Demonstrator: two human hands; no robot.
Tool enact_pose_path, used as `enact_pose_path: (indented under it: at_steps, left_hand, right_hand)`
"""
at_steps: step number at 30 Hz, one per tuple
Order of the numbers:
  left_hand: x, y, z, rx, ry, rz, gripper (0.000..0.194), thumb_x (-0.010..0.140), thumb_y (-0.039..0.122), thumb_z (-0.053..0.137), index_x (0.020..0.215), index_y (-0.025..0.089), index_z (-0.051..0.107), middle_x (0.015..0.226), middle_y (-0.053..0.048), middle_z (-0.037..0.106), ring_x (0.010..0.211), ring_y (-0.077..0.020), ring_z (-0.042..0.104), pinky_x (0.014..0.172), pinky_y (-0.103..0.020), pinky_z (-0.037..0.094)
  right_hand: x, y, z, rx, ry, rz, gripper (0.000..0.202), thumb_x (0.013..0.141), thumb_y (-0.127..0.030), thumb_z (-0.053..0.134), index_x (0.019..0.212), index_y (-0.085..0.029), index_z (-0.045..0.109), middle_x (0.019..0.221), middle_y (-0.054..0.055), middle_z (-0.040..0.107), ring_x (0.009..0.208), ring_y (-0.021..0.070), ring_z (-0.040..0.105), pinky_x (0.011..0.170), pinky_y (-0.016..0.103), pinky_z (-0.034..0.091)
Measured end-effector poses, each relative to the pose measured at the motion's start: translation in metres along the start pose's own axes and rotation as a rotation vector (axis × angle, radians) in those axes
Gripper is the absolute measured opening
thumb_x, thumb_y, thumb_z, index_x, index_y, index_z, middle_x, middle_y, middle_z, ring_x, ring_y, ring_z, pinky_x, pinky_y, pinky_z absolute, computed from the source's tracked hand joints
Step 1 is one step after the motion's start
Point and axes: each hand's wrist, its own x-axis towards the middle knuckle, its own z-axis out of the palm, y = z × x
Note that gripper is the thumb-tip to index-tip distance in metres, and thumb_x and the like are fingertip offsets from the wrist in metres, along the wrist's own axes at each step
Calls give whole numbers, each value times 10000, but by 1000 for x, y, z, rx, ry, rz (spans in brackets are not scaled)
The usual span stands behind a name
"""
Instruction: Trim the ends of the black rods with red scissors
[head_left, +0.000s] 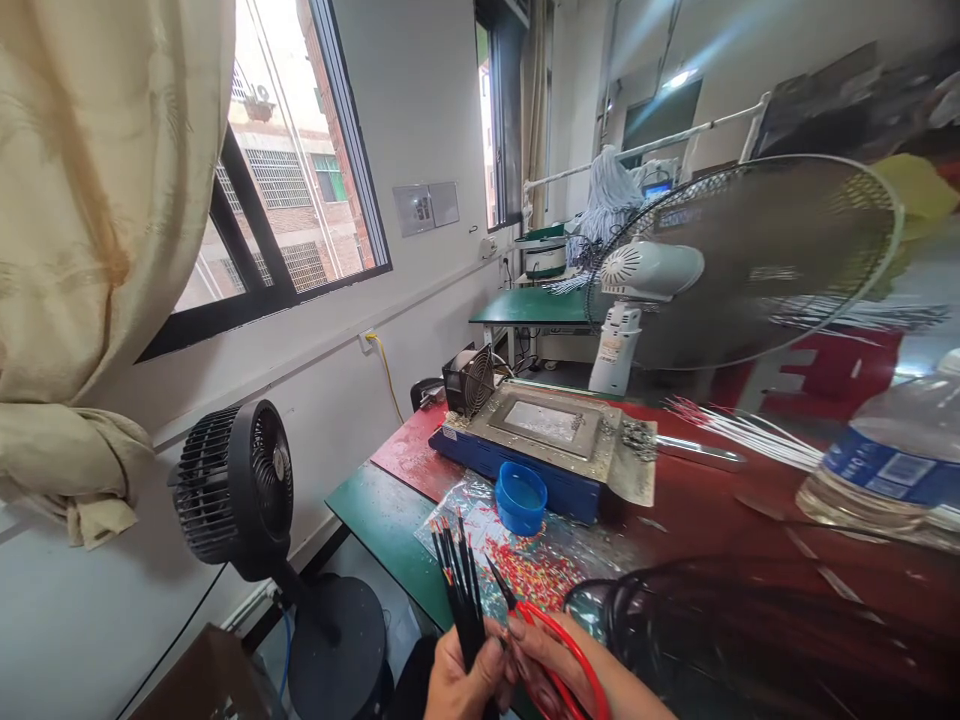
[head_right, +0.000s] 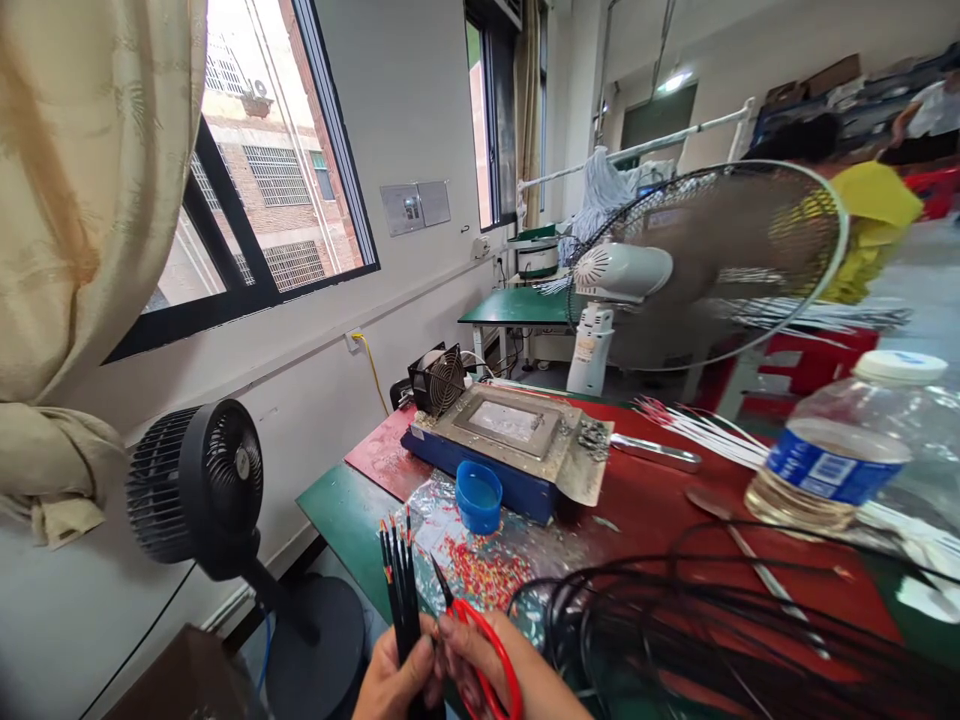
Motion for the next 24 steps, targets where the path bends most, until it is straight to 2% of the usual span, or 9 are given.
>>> enact_pose_path:
  at_steps: [6, 16, 19, 24]
  left_hand:
    - [0, -4, -1, -71, 48, -29, 374, 526, 449, 720, 674, 125, 607, 445, 46, 499, 335, -6, 366, 392, -195, 182]
    - [2, -4, -2, -108, 8, -20, 336, 560, 431, 703, 660, 127, 602, 446, 47, 486, 347, -8, 361, 396, -196, 189]
    - [3, -2, -1, -64, 13, -5, 349, 561, 448, 696, 624, 125, 579, 445, 46, 473, 352, -10, 350, 404, -204, 191]
    - [5, -1, -1, 50, 91, 27, 372, 563, 472, 683, 620, 123, 569, 421, 58, 445, 366, -15, 336, 424, -213, 197]
  right_hand:
    - [0, 0, -1, -23, 3, 34, 540, 612, -687, 554, 527, -156, 506, 374, -54, 416, 336, 44, 342, 366, 191, 229]
    - [0, -3, -1, 1, -50, 54, 554, 599, -695, 562, 519, -148, 514, 356, -55, 406, 296, 37, 321, 333, 186, 208]
    - [0, -3, 0, 0, -10, 20, 575, 578, -718, 554, 475, -157, 475, 338, -57, 389, 291, 37, 310, 334, 189, 202]
    - [1, -4, 1, -27, 53, -9, 570, 638, -702, 520, 474, -159, 464, 336, -57, 386, 320, 42, 343, 381, 189, 231]
